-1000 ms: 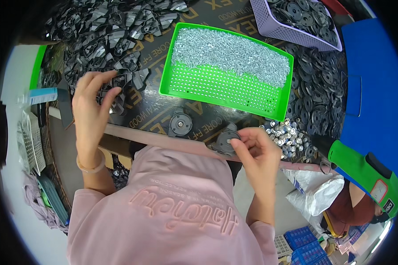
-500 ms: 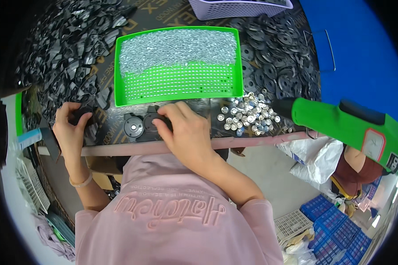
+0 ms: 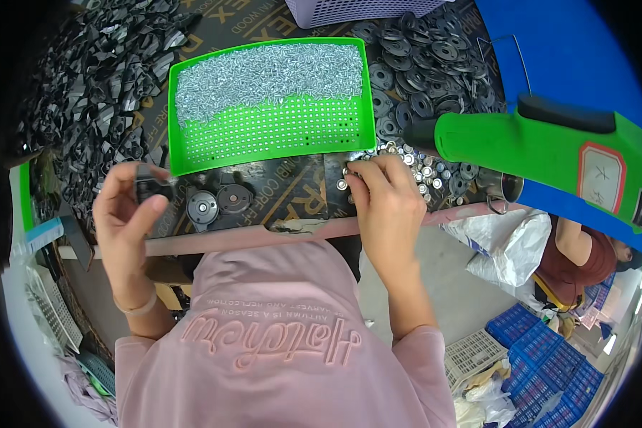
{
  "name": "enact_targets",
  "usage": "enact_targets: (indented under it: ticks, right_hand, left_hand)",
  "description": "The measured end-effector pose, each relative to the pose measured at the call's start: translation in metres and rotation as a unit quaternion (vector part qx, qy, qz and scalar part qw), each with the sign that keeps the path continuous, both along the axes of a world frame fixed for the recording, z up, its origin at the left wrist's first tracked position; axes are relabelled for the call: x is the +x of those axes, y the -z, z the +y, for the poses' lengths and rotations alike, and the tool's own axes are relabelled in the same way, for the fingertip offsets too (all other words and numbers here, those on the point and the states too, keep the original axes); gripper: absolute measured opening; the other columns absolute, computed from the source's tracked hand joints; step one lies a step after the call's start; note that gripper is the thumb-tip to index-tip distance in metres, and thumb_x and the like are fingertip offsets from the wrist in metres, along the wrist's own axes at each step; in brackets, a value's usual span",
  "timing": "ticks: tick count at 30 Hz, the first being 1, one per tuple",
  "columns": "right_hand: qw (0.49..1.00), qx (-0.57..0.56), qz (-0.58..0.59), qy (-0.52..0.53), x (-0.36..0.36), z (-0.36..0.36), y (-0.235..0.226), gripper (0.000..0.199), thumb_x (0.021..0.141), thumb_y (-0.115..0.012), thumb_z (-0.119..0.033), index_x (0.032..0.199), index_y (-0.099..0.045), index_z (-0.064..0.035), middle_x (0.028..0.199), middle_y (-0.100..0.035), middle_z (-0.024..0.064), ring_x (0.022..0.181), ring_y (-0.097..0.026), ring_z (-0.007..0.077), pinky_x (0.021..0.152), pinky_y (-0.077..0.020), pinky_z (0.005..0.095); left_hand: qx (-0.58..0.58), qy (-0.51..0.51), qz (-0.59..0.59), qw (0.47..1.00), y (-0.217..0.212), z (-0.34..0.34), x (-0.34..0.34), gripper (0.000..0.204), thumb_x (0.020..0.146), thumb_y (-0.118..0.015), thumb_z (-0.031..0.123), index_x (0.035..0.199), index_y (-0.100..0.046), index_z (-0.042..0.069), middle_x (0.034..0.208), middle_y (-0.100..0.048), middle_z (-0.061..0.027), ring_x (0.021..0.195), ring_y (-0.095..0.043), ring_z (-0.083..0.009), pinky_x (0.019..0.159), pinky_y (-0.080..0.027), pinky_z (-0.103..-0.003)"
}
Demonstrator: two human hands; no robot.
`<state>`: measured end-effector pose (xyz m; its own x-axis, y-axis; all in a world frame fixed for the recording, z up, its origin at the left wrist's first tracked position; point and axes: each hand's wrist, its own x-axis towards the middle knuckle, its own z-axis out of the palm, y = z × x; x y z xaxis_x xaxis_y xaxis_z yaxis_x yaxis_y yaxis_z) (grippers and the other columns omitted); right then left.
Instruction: The person is assembling small mechanical components by placing tiny metal pieces into a circular frame and securing them with an electric screwdriver.
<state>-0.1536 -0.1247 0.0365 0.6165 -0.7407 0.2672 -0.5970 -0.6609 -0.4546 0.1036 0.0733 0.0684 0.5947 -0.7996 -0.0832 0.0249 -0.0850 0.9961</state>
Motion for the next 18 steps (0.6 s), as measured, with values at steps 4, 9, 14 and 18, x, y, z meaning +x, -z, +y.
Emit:
enact_targets:
  ticks: [4, 9, 14, 18]
  right_hand:
    - [0.999, -0.002, 0.041, -0.011, 0.004, 0.0, 0.001, 0.012, 0.078, -0.076, -0.009, 0.089, -0.07, -0.0079, 0.088, -0.061, 0.0057, 0.083, -0.062, 0.0267, 0.07, -0.049, 0.0388]
    - [0.995, -0.052, 0.082, -0.018, 0.004, 0.003, -0.002, 0.014, 0.079, -0.076, -0.01, 0.091, -0.068, -0.0095, 0.089, -0.061, 0.0055, 0.084, -0.062, 0.0264, 0.07, -0.0488, 0.0392]
    - [0.999, 0.004, 0.042, -0.013, 0.0, 0.002, 0.002, 0.014, 0.079, -0.076, -0.008, 0.089, -0.066, -0.0075, 0.086, -0.06, 0.0067, 0.077, -0.061, 0.0261, 0.066, -0.0484, 0.0395]
    - [0.966, 0.249, -0.068, -0.004, 0.005, 0.011, -0.027, 0.01, 0.081, -0.076, -0.002, 0.085, -0.067, -0.003, 0.079, -0.058, 0.0034, 0.06, -0.049, 0.0112, 0.053, -0.0368, 0.0265]
  left_hand:
    - [-0.033, 0.046, 0.027, 0.998, -0.001, -0.019, -0.026, 0.05, 0.081, -0.071, -0.013, 0.127, -0.055, -0.002, 0.111, -0.063, -0.0066, 0.102, -0.061, -0.0119, 0.084, -0.052, -0.023]
    - [-0.026, 0.104, 0.144, 0.984, -0.005, -0.029, -0.042, 0.056, 0.078, -0.074, -0.014, 0.129, -0.055, -0.006, 0.124, -0.06, -0.0112, 0.108, -0.06, -0.0132, 0.085, -0.057, -0.023]
    - [-0.029, 0.14, 0.117, 0.983, 0.003, -0.031, -0.048, 0.055, 0.082, -0.067, -0.016, 0.135, -0.053, -0.004, 0.133, -0.057, -0.0116, 0.102, -0.057, -0.0106, 0.081, -0.059, -0.023]
    - [-0.014, 0.199, 0.103, 0.975, 0.006, -0.036, -0.052, 0.061, 0.083, -0.064, -0.018, 0.14, -0.046, -0.006, 0.131, -0.055, -0.013, 0.106, -0.057, -0.0125, 0.085, -0.058, -0.026]
